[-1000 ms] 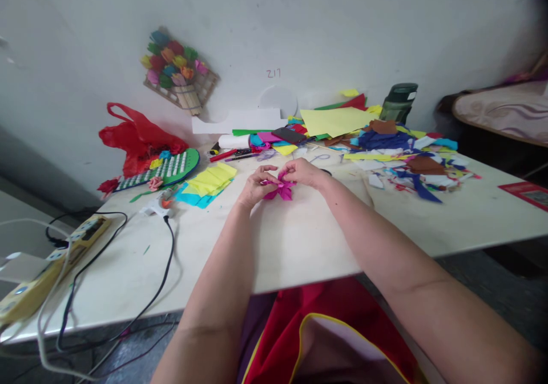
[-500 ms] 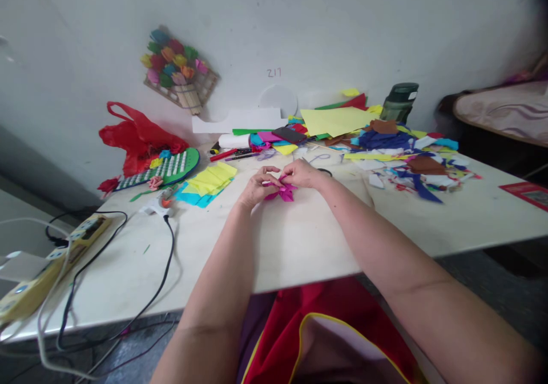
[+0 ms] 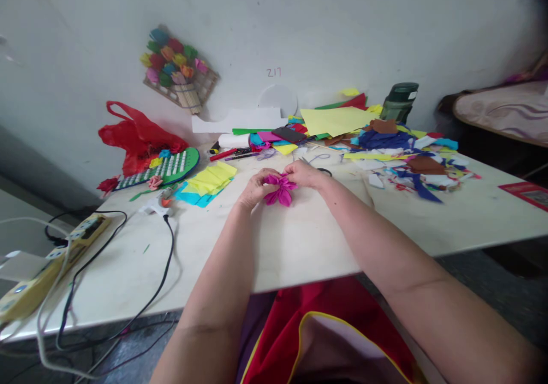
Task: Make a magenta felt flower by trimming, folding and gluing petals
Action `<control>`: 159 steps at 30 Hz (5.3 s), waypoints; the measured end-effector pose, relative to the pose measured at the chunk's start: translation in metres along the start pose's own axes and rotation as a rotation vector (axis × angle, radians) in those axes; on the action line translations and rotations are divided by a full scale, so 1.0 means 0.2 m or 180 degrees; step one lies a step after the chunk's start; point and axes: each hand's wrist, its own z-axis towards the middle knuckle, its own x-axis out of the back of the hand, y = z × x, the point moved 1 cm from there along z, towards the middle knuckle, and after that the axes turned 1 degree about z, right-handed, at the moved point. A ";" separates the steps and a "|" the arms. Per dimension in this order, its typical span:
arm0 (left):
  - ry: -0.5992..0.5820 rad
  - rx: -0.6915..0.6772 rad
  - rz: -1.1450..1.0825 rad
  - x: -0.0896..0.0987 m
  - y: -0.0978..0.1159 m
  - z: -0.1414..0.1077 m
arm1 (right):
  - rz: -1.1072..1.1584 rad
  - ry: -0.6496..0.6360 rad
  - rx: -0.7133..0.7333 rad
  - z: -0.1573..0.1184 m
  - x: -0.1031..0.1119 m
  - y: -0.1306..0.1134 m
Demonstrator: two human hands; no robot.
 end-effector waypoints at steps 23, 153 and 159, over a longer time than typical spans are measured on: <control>-0.0367 0.0291 -0.0060 0.00 -0.01 -0.01 | 0.0916 -0.0013 -0.0234 0.00 0.01 0.04; 0.0382 0.0916 0.0379 -0.03 0.00 0.00 | -0.1973 0.0360 0.0421 -0.07 -0.01 -0.11; 0.0485 0.1119 -0.0120 -0.03 -0.01 0.00 | -0.2179 0.0238 0.0900 -0.07 -0.02 -0.11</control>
